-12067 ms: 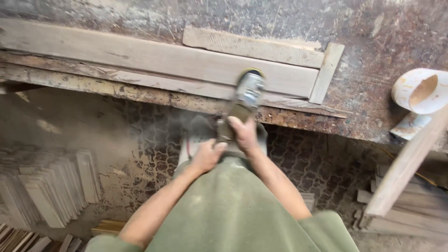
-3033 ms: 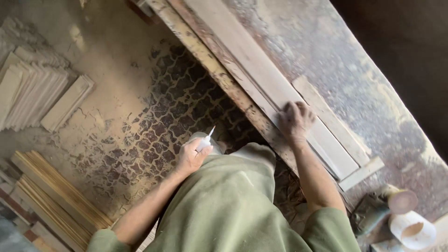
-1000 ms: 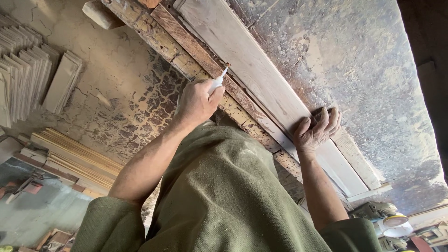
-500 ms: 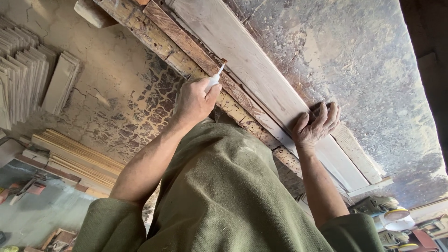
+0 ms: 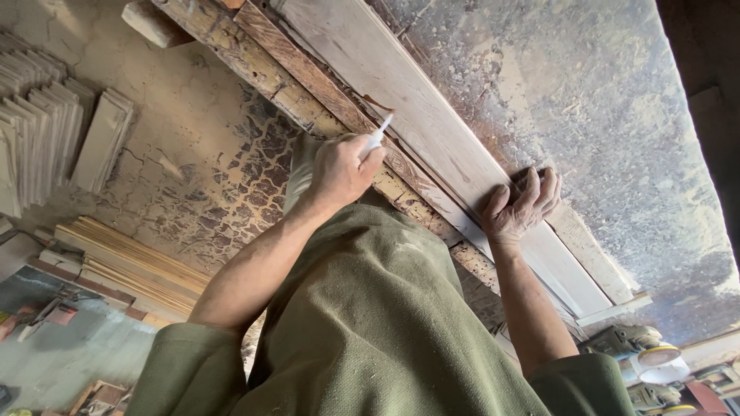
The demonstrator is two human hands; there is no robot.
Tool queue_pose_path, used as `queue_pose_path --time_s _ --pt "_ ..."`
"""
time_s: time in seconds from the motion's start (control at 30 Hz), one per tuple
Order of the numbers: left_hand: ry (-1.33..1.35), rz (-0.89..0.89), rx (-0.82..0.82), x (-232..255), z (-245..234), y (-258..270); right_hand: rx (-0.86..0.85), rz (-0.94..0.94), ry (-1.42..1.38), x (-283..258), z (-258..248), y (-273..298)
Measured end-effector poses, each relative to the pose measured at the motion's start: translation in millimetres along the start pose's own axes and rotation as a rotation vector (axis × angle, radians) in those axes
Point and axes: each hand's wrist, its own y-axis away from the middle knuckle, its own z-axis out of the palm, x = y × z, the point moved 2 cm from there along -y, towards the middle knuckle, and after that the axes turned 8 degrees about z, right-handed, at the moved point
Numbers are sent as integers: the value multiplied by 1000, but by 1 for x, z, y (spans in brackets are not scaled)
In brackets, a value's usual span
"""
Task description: The recorder is finishing wooden boards by applying glue or filler and sanding them with a power sander.
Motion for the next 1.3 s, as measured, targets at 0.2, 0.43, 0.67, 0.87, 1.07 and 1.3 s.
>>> queue_pose_path --time_s 0.2,0.43,0.67,0.87,1.07,1.3 --pt "-33 -30 35 15 -19 1 -14 -10 5 -7 -4 -3" --pt "-102 -112 2 -8 -25 6 -4 -16 1 -6 -3 -2" --pt "-146 -21 212 17 -43 -17 9 -41 -6 -6 -2 -2" --pt "30 13 151 13 -74 -38 5 -53 0 -14 -5 -4" --pt "-65 143 306 -16 -98 -81 8 -66 14 -17 -7 -4" --pt "-134 184 332 -25 -109 -102 -79 51 -77 -30 -14 -6"
